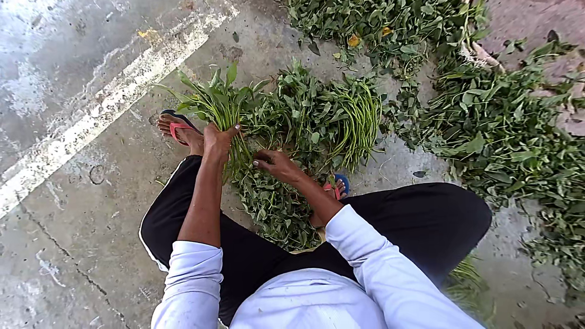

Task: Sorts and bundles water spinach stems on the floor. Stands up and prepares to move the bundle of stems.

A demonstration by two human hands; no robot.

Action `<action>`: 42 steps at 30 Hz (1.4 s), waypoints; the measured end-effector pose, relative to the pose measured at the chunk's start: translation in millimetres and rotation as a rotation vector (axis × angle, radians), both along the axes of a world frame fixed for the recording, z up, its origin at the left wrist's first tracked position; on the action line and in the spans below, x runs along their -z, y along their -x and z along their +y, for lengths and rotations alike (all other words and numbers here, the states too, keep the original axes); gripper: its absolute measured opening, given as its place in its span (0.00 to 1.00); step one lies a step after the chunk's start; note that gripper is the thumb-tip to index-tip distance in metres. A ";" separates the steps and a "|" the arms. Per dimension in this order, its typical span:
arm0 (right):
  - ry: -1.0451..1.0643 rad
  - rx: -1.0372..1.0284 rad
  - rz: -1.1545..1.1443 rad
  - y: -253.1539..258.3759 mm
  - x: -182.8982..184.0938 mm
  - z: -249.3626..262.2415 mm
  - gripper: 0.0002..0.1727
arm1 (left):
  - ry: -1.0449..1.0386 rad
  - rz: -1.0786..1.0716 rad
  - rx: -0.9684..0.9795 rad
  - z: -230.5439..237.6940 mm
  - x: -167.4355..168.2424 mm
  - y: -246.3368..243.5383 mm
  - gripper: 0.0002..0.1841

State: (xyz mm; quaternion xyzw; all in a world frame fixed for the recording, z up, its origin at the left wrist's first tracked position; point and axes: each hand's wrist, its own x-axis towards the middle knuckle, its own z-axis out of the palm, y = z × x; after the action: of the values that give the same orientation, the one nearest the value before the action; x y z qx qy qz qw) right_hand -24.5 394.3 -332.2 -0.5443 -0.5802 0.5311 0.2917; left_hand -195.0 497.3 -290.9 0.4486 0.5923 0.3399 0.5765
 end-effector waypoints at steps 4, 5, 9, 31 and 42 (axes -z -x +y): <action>0.101 0.053 0.227 6.1 -4.0 -27.6 0.14 | -0.006 -0.118 -0.170 4.2 -0.1 7.1 0.16; 0.120 0.070 0.278 5.2 -6.6 -35.4 0.14 | -0.012 -0.131 -0.207 4.2 1.3 8.3 0.16; 0.097 0.227 0.466 7.9 -2.4 -48.8 0.17 | -0.006 -0.197 -0.281 2.9 0.7 1.7 0.14; -0.720 0.147 -0.242 5.0 -35.0 -58.9 0.18 | 0.172 -0.460 -0.521 5.7 1.8 1.3 0.11; -0.241 0.194 -0.358 -35.0 -60.4 -13.9 0.22 | 0.206 -0.523 -0.136 -8.9 5.3 -11.8 0.19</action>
State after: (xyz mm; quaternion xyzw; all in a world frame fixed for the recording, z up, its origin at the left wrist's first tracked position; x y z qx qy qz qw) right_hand 10.5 380.4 -271.8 -0.6440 -0.6270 0.3226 0.2968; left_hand -183.1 488.4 -296.2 0.2442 0.4838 0.4201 0.7279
